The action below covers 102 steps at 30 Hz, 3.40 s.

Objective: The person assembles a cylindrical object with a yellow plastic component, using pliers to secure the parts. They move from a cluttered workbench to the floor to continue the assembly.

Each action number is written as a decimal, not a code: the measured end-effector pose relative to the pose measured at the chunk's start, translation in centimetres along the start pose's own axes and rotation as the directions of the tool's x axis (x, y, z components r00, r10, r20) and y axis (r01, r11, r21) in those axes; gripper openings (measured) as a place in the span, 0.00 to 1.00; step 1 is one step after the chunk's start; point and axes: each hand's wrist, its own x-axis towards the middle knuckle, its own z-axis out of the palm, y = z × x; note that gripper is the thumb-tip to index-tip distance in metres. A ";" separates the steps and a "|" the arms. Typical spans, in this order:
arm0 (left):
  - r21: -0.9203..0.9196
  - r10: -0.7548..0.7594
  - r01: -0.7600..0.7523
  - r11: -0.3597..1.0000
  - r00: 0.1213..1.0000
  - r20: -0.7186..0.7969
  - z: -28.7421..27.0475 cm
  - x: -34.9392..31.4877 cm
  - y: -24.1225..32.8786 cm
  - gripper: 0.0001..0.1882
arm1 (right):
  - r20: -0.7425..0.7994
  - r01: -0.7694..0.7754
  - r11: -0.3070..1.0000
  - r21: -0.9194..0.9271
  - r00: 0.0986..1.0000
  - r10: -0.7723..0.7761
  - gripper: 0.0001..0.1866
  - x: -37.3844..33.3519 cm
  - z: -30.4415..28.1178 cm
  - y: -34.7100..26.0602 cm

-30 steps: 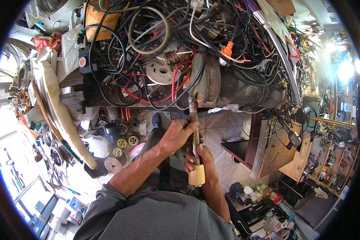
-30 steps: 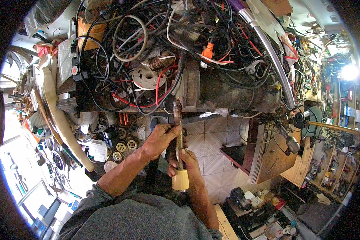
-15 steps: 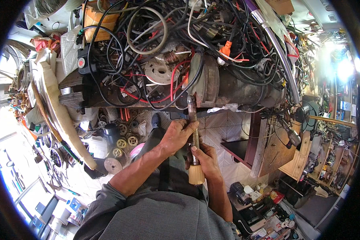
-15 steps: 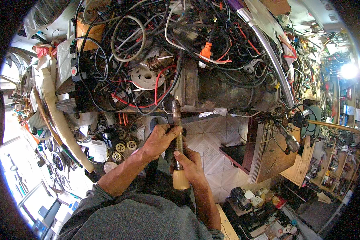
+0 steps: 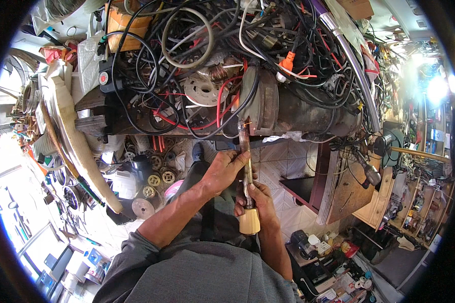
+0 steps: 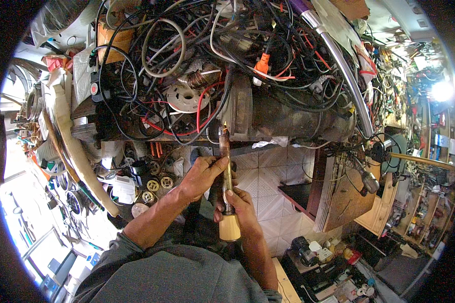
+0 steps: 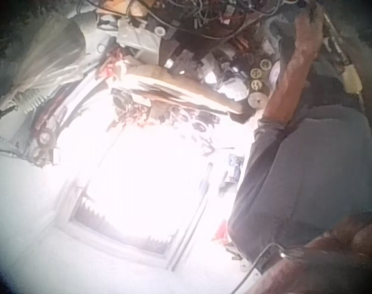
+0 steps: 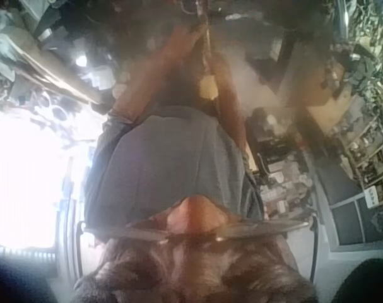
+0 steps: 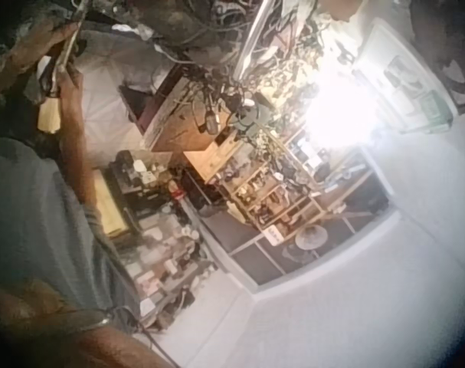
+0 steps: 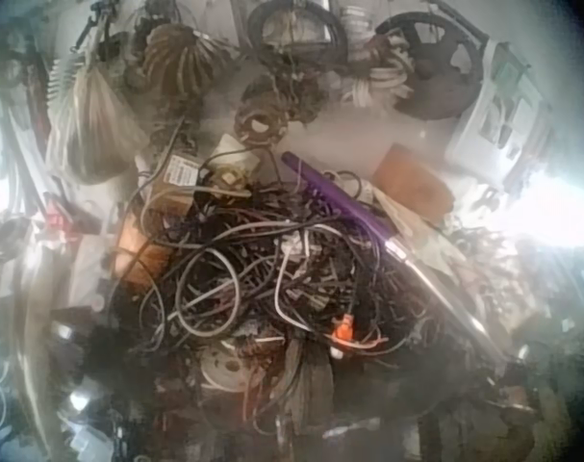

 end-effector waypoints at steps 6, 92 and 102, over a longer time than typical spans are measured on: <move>-0.031 -0.013 0.013 0.999 1.000 0.001 0.2 -0.1 0.5 0.21 | 0.041 0.008 0.999 0.046 0.999 -0.010 0.18 0.0 -0.1 0.2; 0.001 0.015 -0.015 1.000 1.000 -0.003 -0.5 0.6 -0.9 0.18 | -0.064 0.017 0.968 -0.252 0.997 -0.034 0.17 0.4 -0.5 -0.8; -0.056 0.022 -0.024 0.998 0.999 -0.024 0.4 0.1 0.1 0.20 | -0.014 0.005 0.994 -0.112 1.000 -0.006 0.17 0.4 -0.8 -0.6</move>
